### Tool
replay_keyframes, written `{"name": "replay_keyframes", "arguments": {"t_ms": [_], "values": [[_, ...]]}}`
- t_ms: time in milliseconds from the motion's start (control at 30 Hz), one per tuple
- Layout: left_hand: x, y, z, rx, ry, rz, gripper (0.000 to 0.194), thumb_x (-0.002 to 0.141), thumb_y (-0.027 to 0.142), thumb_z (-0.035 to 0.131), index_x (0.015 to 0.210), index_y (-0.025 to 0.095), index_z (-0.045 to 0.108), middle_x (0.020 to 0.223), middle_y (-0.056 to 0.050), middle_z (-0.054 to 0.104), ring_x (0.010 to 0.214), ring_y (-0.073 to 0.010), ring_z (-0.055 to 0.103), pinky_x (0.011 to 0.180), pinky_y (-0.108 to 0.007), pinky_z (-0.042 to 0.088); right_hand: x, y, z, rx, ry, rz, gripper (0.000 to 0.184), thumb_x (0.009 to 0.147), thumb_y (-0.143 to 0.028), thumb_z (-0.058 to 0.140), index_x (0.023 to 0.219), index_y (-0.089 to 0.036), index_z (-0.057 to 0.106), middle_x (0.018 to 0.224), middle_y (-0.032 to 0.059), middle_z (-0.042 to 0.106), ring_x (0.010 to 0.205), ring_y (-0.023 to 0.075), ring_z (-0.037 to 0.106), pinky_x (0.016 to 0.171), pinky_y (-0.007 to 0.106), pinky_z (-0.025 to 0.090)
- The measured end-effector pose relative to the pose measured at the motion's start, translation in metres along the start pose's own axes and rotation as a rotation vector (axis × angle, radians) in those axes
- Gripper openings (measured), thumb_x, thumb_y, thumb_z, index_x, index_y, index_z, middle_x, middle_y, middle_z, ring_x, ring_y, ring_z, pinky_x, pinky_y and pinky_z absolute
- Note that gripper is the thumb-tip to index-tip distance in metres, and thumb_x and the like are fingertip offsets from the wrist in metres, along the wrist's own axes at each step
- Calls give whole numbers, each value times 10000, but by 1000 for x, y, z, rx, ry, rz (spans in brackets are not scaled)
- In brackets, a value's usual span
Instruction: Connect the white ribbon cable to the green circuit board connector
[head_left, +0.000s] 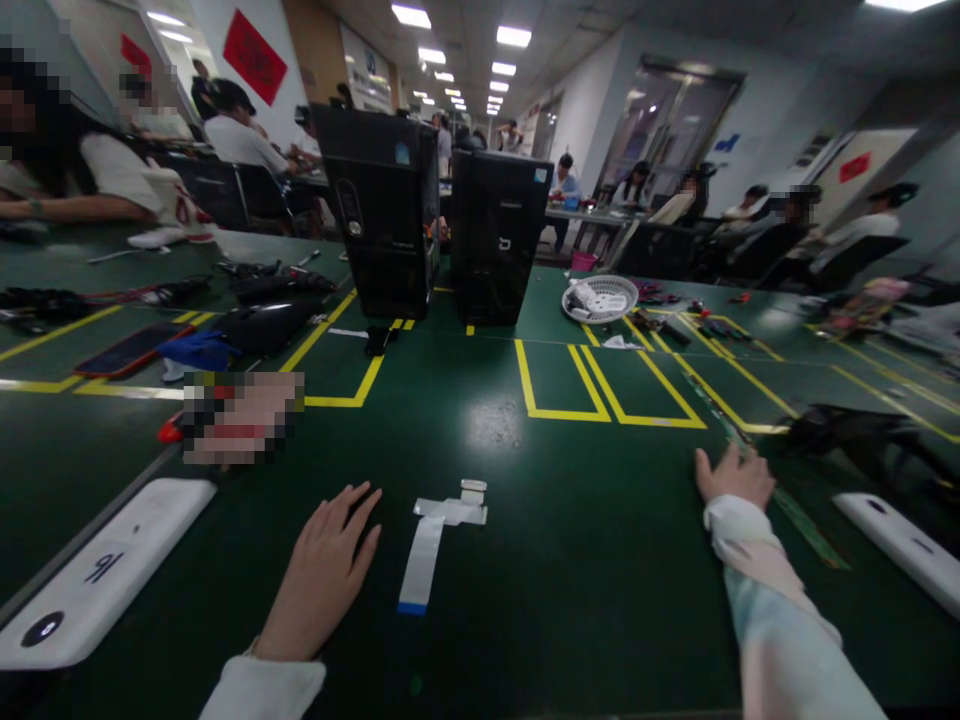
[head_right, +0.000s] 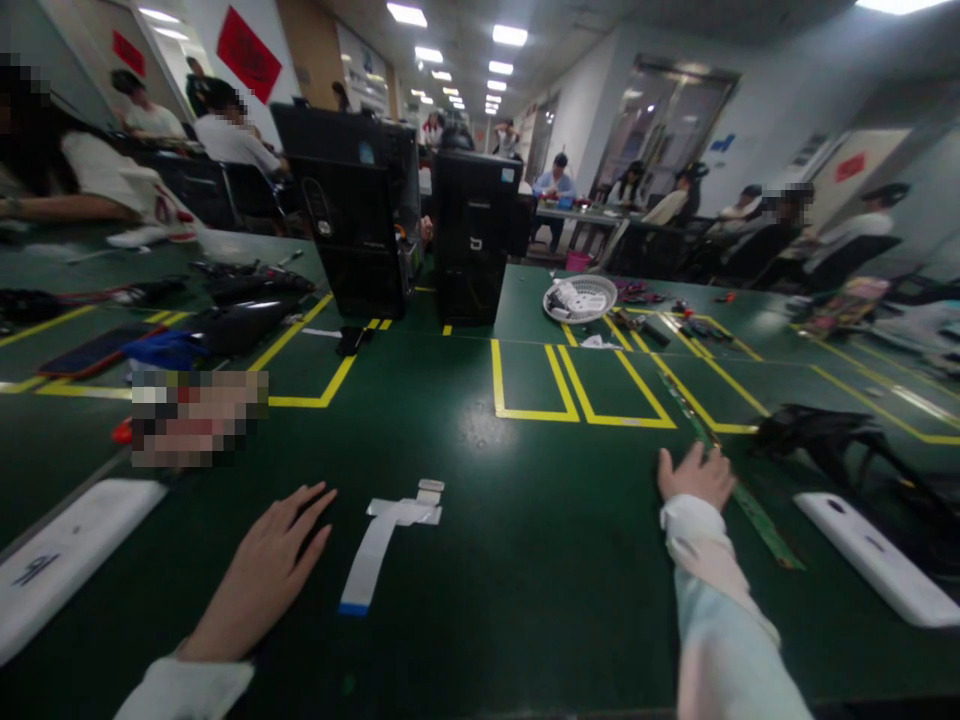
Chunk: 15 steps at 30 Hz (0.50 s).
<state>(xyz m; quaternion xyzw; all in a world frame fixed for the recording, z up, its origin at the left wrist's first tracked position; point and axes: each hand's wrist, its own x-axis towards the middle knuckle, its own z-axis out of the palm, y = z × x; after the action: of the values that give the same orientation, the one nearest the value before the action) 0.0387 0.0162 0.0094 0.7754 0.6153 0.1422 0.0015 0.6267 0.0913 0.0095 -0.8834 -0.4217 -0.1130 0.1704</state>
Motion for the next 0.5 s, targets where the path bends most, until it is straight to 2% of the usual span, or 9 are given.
{"name": "replay_keyframes", "arguments": {"t_ms": [67, 167, 367, 500], "values": [[0, 0, 0, 0, -4, -2, 513, 932, 432, 364, 1367, 189, 487, 1431, -124, 476, 1326, -305, 423, 1082, -535, 346, 3, 25, -1, -19, 5, 72, 796, 863, -514, 319, 1379, 90, 378, 1381, 372, 361, 1319, 470, 308, 1039, 609, 255], [0, 1, 0, -5, -4, -11, 507, 930, 427, 365, 1365, 200, 488, 1429, -119, 481, 1323, -306, 428, 1073, -543, 354, 4, 44, 0, -18, -1, 125, 807, 843, -570, 293, 1348, 39, 450, 1266, 378, 469, 1229, 482, 419, 944, 646, 325], [1, 1, -2, -4, -16, -21, 508, 926, 429, 372, 1361, 196, 495, 1427, -124, 485, 1323, -310, 431, 1072, -544, 355, 12, 52, 13, 24, 15, 131, 733, 788, -611, 358, 1234, -81, 597, 1219, 329, 531, 1150, 516, 472, 849, 702, 352], [1, 1, -1, -6, -6, -21, 504, 925, 432, 382, 1363, 208, 494, 1434, -117, 480, 1324, -312, 430, 1070, -550, 358, 12, 56, 21, 94, 49, 68, 659, 768, -622, 399, 1155, -150, 646, 1179, 290, 564, 1141, 499, 485, 832, 713, 353]]}}
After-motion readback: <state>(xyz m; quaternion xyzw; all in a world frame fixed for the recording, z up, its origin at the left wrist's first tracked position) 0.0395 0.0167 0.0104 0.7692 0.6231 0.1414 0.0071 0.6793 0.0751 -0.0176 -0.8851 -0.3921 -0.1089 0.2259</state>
